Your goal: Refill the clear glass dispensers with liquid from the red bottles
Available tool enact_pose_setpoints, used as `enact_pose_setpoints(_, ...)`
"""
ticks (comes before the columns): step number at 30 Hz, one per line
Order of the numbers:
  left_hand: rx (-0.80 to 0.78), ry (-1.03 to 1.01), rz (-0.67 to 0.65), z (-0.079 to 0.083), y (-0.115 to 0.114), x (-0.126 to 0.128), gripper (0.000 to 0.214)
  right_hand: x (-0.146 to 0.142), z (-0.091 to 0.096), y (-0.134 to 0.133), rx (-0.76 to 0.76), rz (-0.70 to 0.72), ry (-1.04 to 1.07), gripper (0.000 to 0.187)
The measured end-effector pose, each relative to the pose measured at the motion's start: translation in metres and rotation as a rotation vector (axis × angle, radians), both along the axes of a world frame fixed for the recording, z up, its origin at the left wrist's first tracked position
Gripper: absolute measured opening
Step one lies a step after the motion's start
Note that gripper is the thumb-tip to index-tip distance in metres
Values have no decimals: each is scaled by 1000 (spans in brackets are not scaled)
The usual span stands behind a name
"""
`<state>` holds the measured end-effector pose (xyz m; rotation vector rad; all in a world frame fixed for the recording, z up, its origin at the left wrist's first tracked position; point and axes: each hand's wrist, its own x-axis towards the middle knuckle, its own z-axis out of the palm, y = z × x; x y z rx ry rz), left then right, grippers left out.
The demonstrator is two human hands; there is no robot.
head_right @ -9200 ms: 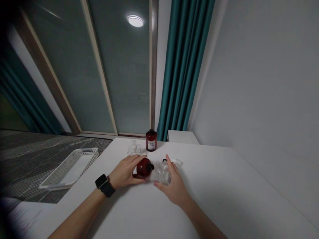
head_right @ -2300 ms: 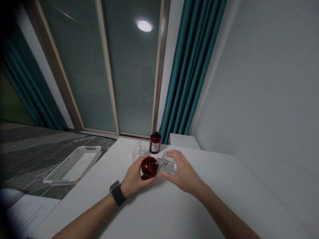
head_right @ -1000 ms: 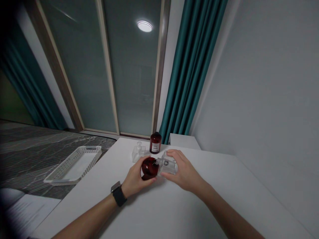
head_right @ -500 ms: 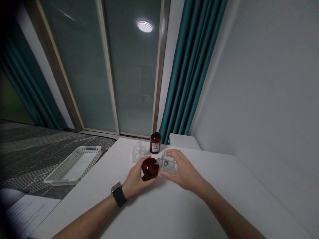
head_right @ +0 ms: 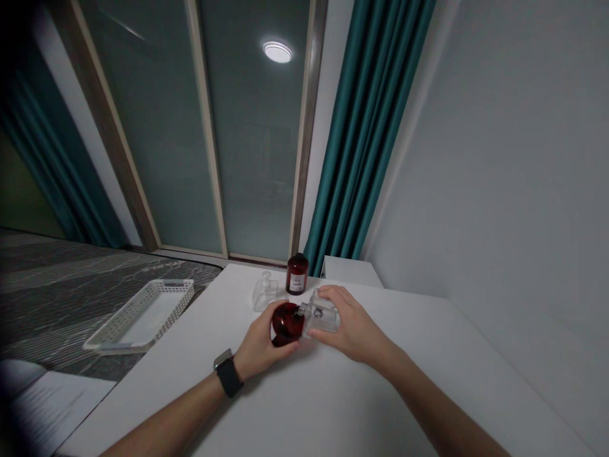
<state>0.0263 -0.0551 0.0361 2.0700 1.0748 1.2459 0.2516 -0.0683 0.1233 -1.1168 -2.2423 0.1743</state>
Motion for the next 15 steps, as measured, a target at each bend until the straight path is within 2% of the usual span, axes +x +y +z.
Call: enact_pose_setpoints(15,-18,-10,-16,1,-3,1,67,3,0,1,-22,16,-5,49)
